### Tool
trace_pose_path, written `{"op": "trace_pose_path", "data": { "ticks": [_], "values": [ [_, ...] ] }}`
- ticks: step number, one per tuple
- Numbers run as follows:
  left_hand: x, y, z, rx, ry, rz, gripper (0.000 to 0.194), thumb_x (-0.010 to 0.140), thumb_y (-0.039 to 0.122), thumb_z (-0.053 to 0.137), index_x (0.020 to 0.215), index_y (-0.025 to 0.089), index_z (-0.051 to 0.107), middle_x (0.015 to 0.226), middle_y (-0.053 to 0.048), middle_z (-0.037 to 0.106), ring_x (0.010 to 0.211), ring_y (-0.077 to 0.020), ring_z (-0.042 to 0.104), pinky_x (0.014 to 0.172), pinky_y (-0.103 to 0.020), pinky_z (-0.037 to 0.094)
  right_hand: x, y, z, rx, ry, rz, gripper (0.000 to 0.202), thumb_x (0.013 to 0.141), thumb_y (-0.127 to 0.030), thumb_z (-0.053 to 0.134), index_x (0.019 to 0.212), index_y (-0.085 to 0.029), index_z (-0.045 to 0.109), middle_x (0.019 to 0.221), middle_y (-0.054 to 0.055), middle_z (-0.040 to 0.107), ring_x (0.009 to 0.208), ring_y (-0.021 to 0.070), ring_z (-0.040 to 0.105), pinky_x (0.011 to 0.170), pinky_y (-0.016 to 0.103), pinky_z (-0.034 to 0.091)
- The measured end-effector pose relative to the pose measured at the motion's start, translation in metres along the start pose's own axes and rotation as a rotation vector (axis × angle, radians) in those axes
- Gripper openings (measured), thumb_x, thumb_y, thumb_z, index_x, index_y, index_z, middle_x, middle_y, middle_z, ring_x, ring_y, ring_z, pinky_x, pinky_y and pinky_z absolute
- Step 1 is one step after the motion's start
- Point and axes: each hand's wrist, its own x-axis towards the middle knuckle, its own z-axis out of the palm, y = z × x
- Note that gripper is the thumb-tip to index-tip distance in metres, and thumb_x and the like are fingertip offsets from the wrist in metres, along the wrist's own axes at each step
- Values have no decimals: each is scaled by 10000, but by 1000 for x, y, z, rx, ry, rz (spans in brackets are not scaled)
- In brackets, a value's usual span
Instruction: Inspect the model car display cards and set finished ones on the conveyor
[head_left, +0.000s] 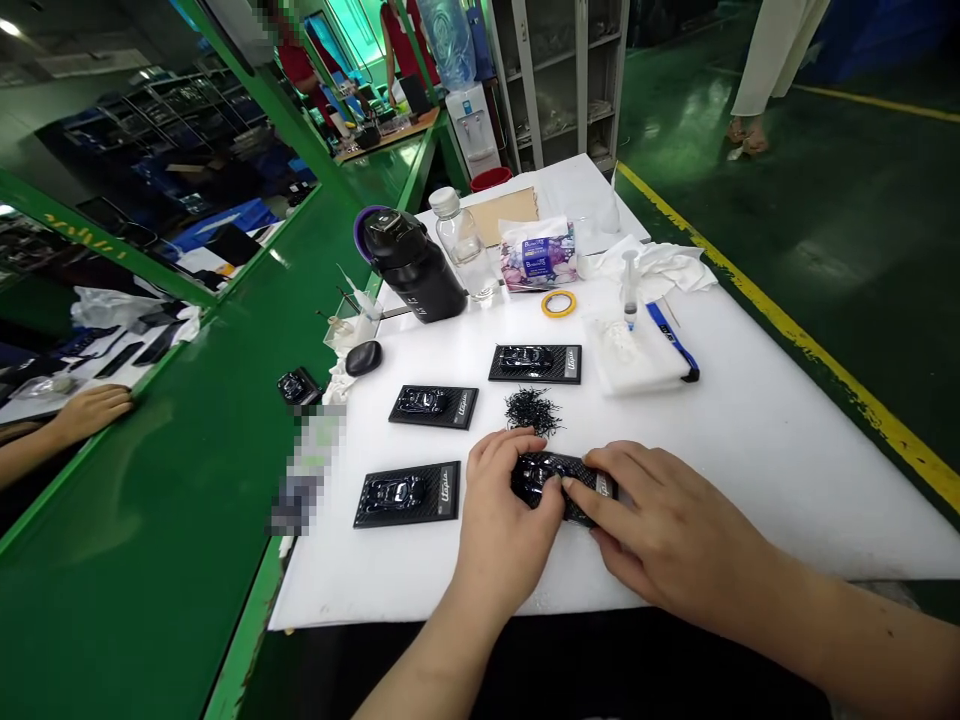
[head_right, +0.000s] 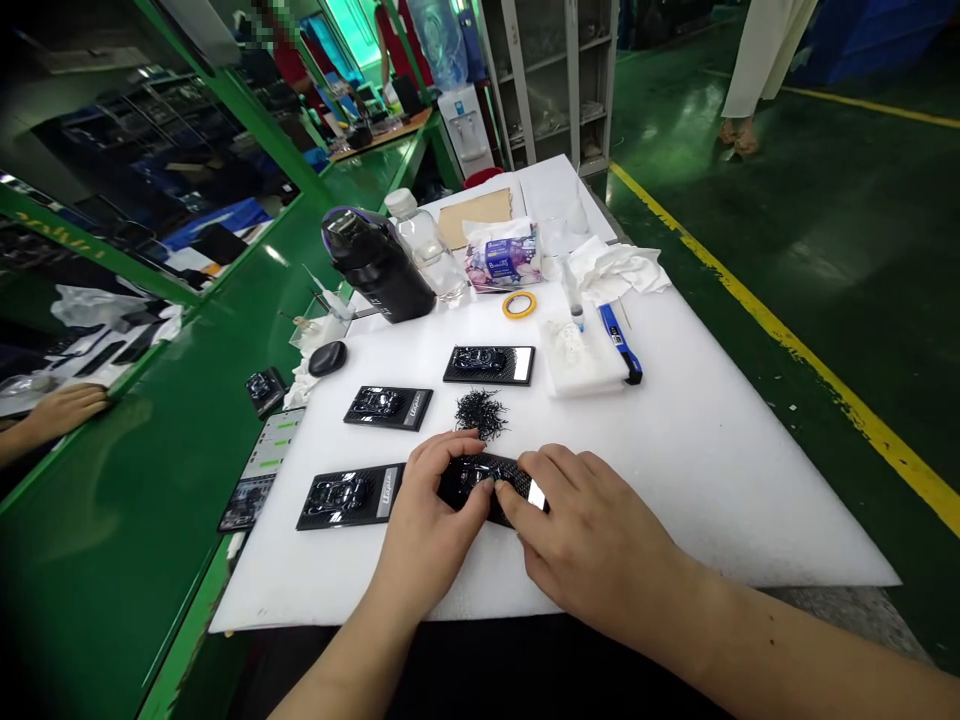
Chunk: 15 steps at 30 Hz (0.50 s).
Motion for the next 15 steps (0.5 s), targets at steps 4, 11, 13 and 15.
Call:
{"op": "trace_pose_path", "data": {
  "ticks": [4,11,13,15],
  "values": [
    [1,1,-1,-13,17,-25,270,762,139,637,1017,229,643,1211,-55,651,1253,-263,518,1123,-532,404,-4,3,1,61,-11,7,407,916,-143,522,1312,-163,612,1205,156,573,1068,312,539,871,495,486],
    [6,4,-2,-14,-17,-124,295,737,134,654,1017,228,654,1194,-67,651,1237,-270,537,1122,-531,399,-6,6,0,135,47,-10,350,943,-144,506,1262,-104,644,1202,169,591,1064,299,548,888,476,487],
    [6,4,-2,-6,-21,-138,288,733,149,661,1010,228,654,1226,-69,641,1250,-278,524,1128,-543,385,-7,6,0,139,49,4,352,934,-144,515,1256,-97,647,1194,169,595,1053,298,550,887,478,486],
    [6,3,-2,4,-11,-123,250,743,180,664,986,234,656,1267,-66,626,1271,-290,503,1127,-559,376,-7,6,0,138,44,15,356,932,-147,513,1260,-93,641,1195,170,593,1046,297,551,884,479,484]
  ]
}}
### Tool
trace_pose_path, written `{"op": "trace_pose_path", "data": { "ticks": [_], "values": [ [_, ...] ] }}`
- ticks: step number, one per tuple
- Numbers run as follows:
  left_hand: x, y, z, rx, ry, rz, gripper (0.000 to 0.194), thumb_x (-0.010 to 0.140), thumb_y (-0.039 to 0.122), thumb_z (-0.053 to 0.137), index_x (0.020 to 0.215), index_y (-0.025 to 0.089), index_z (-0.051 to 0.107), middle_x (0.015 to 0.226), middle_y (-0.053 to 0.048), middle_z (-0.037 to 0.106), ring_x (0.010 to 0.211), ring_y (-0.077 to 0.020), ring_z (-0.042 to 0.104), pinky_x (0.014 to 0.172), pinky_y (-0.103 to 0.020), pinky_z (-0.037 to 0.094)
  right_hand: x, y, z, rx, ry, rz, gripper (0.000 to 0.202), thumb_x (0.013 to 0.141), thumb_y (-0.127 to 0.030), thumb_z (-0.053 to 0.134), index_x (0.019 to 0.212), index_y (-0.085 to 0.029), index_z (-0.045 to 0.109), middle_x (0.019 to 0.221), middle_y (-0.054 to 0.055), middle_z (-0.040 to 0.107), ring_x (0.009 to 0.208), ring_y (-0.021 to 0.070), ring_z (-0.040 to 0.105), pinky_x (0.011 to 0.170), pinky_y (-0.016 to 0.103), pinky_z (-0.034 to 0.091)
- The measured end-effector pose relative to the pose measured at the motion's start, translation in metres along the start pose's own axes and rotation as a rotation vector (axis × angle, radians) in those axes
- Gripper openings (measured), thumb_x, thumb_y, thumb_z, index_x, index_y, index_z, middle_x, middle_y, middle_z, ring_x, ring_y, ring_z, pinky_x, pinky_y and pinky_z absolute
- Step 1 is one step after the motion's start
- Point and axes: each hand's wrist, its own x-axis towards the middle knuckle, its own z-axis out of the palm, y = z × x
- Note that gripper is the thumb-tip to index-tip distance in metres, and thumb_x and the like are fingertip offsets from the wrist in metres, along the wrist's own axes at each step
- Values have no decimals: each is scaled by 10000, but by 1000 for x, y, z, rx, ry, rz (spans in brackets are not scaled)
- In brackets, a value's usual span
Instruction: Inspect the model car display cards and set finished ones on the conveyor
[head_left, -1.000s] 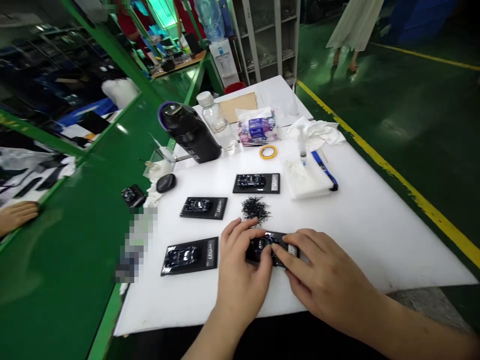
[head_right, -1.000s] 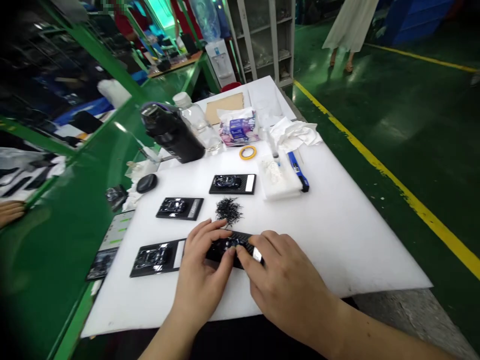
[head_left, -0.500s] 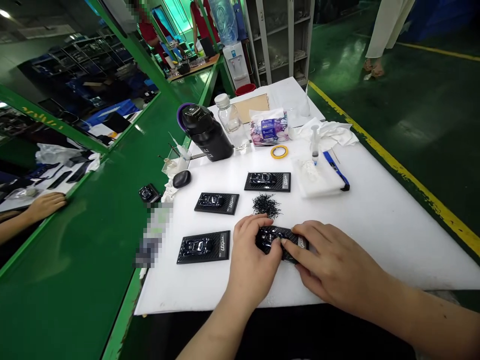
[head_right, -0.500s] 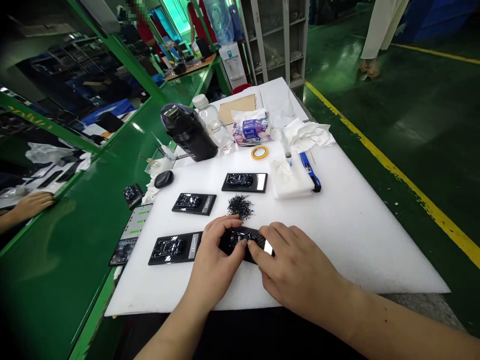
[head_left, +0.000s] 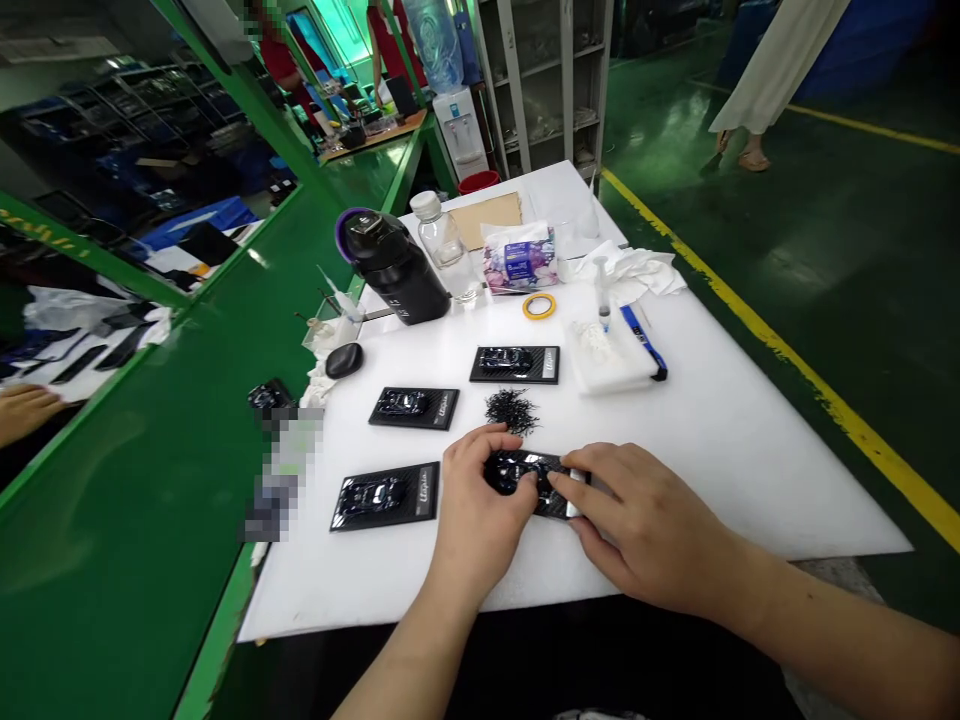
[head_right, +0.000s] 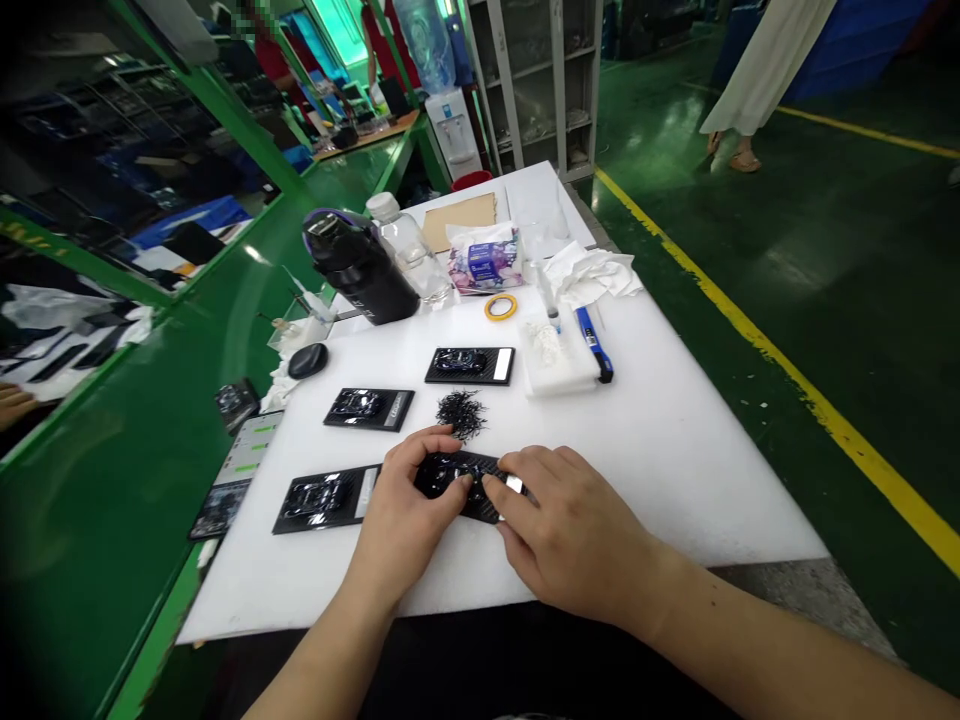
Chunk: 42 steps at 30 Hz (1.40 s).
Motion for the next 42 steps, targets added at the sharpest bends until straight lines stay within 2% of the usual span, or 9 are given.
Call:
{"op": "trace_pose_path", "data": {
  "ticks": [11,15,22,24,26,28,30,35,42],
  "values": [
    [-3,-6,4,21,54,107,186,776,214,650,960,240,649,1264,-61,624,1256,-292,507,1088,-554,411,2,-3,-3,-9,-42,14,350,964,-231,516,1279,-120,620,1230,169,566,1055,302,530,904,486,482],
    [-6,-5,5,3,81,110,200,759,161,650,947,229,647,1239,-70,624,1241,-286,517,1094,-556,410,0,-4,-1,-23,-49,-1,361,979,-252,527,1315,-147,607,1251,158,563,1093,312,520,937,506,473],
    [-10,-2,8,2,112,94,280,711,67,666,945,219,652,1220,-84,623,1235,-290,518,1073,-550,454,-2,-1,7,-114,-13,-83,342,996,-207,501,1317,-132,594,1204,165,574,1056,308,542,873,490,497],
    [-16,-2,6,101,162,189,301,723,72,669,985,218,652,1288,-95,599,1279,-312,477,1078,-561,449,-1,-1,7,-138,-12,-101,326,999,-193,494,1300,-129,601,1181,161,577,1026,300,550,845,478,500],
    [-22,-4,2,237,200,386,303,760,81,659,1032,216,656,1386,-96,557,1334,-330,418,1101,-569,423,0,-1,6,-145,-14,-113,311,998,-194,493,1280,-127,605,1156,157,578,983,291,554,802,466,504],
    [-28,-7,-3,345,188,595,285,798,84,641,1053,210,664,1438,-83,543,1350,-328,402,1108,-547,422,1,0,6,-137,-17,-120,292,993,-194,490,1249,-123,611,1129,154,577,933,278,553,758,450,504],
    [-31,-10,-7,401,148,717,274,818,84,627,1065,195,671,1430,-82,570,1320,-313,442,1074,-507,469,2,0,6,-141,-11,-125,288,987,-179,484,1236,-118,614,1121,155,577,913,271,553,741,437,501],
    [-29,-15,-8,420,129,778,281,834,82,608,1100,142,676,1384,-120,616,1257,-299,515,1036,-475,527,0,-1,8,-174,20,-119,334,962,-127,471,1261,-109,620,1137,164,588,968,287,564,788,439,493],
    [-26,-18,-8,331,73,799,262,843,94,626,1090,158,687,1378,-115,621,1264,-296,528,1043,-472,536,1,-1,7,-135,6,-90,358,936,-125,494,1267,-110,628,1134,157,590,968,283,557,795,438,487]
  ]
}}
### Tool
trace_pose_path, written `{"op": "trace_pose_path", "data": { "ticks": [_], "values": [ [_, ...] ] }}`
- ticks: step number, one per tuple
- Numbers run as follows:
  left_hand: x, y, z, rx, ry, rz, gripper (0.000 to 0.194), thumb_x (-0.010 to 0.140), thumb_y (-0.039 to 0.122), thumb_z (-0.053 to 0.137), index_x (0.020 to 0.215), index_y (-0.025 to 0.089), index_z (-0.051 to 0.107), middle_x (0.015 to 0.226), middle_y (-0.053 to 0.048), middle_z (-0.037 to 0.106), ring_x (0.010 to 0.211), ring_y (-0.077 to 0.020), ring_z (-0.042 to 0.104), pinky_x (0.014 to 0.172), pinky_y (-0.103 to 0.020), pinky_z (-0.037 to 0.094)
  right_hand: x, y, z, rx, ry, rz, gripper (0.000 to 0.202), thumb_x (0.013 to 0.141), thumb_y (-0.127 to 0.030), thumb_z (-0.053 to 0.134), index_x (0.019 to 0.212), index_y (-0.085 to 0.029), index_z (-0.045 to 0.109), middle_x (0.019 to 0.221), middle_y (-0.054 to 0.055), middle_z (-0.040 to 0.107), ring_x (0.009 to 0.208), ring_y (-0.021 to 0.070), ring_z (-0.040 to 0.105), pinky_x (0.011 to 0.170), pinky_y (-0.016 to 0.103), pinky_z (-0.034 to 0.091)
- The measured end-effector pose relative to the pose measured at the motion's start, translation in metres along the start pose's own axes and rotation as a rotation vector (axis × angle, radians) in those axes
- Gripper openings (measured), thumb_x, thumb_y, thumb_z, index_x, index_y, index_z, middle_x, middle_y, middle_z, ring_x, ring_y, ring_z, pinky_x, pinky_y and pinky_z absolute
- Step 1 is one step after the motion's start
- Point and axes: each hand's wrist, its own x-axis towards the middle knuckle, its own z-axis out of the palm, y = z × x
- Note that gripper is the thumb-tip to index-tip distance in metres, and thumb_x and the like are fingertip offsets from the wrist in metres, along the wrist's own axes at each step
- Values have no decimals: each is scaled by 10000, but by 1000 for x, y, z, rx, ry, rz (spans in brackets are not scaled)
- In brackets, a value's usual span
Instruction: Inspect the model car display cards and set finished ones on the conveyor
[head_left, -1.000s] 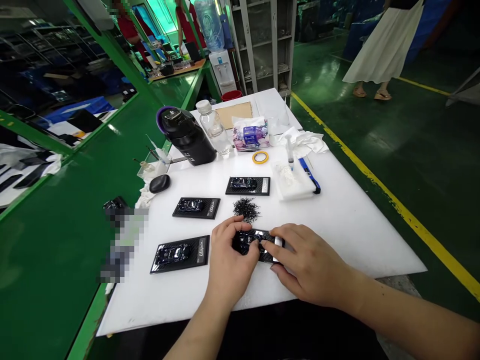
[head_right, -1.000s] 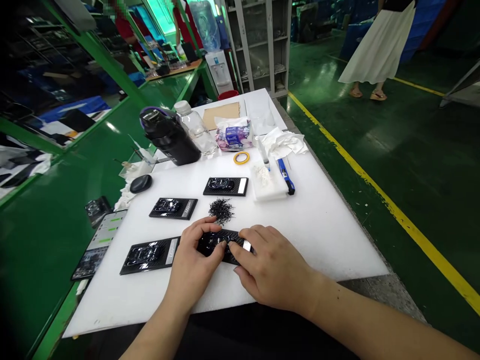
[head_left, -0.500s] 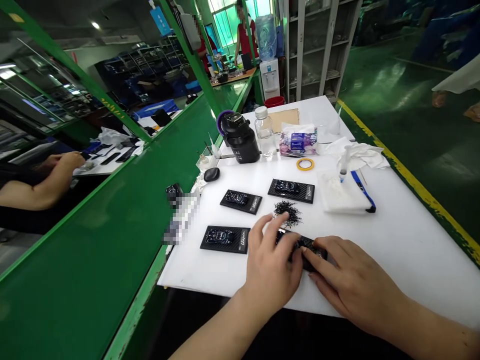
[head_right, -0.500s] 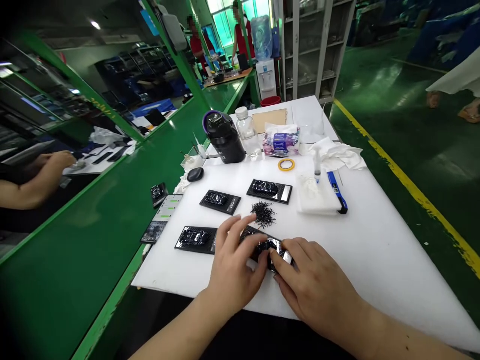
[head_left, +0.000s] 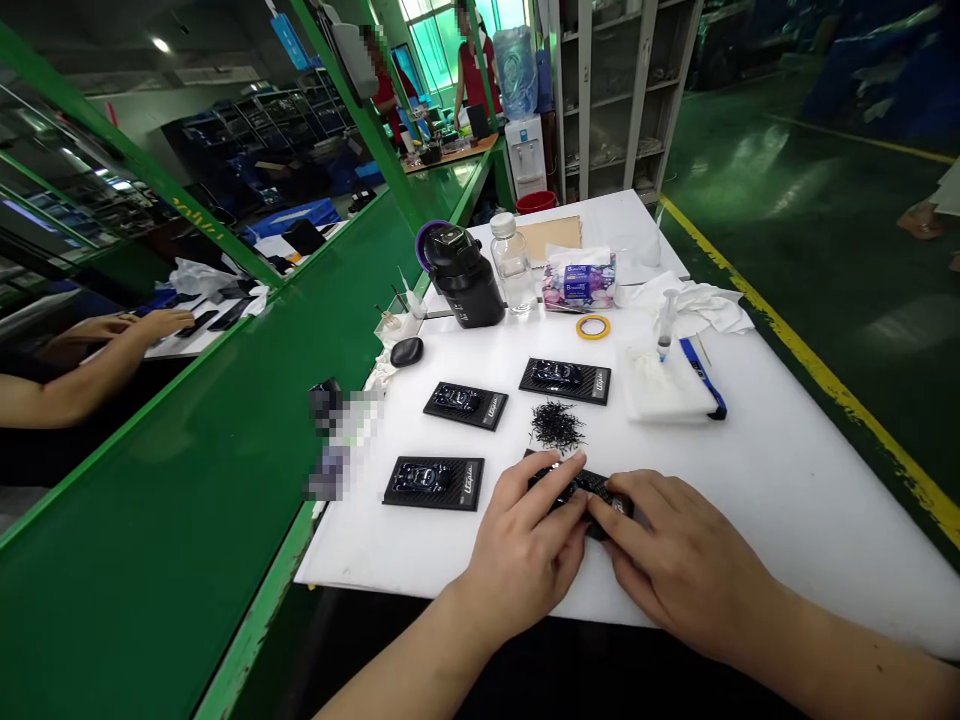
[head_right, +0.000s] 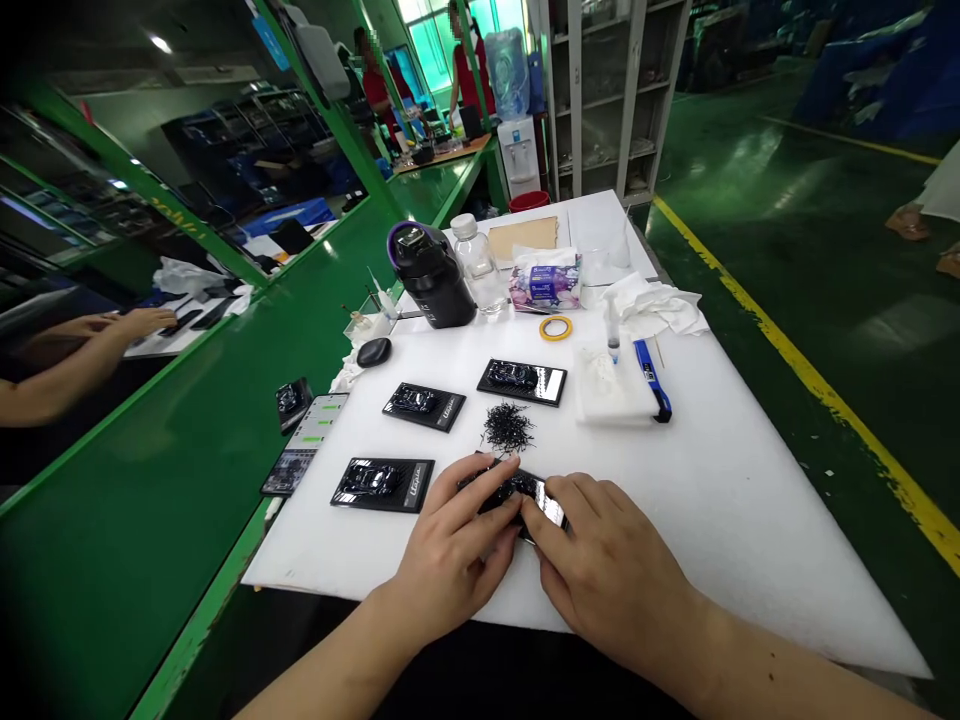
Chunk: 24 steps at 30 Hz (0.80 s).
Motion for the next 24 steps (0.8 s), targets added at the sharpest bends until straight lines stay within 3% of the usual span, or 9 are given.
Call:
{"op": "trace_pose_path", "data": {
  "ticks": [4,10,16,21,24],
  "values": [
    [0,-4,-2,-74,-10,-42,314,832,72,608,1115,187,680,1394,-107,603,1303,-294,497,1066,-501,501,3,-1,-3,-2,-31,9,363,922,-131,506,1263,-118,630,1114,151,592,937,283,549,775,440,485],
    [5,-12,-2,-247,45,-348,201,874,124,590,973,248,713,1354,-75,604,1271,-268,538,1064,-519,480,5,-2,-6,-25,-77,27,383,910,-144,534,1285,-138,611,1107,143,584,952,292,541,784,444,474],
    [4,-14,-3,-246,72,-298,249,868,105,592,1049,247,687,1358,-72,588,1280,-255,523,1079,-500,459,5,-1,-6,-24,-78,28,390,898,-143,551,1283,-142,611,1070,134,583,924,282,535,767,428,465],
    [3,-13,2,-196,39,-258,214,880,102,567,1005,244,668,1367,-55,581,1317,-256,495,1107,-495,426,4,-2,-4,-35,-48,22,376,891,-139,553,1260,-138,626,1066,138,588,921,283,542,755,426,468],
    [4,-11,-1,-127,-14,-199,341,862,103,565,1175,233,602,1425,-78,531,1376,-272,421,1145,-514,376,2,-2,-5,-29,-36,44,360,920,-157,539,1269,-141,626,1065,138,593,919,281,548,747,428,472]
  ]
}}
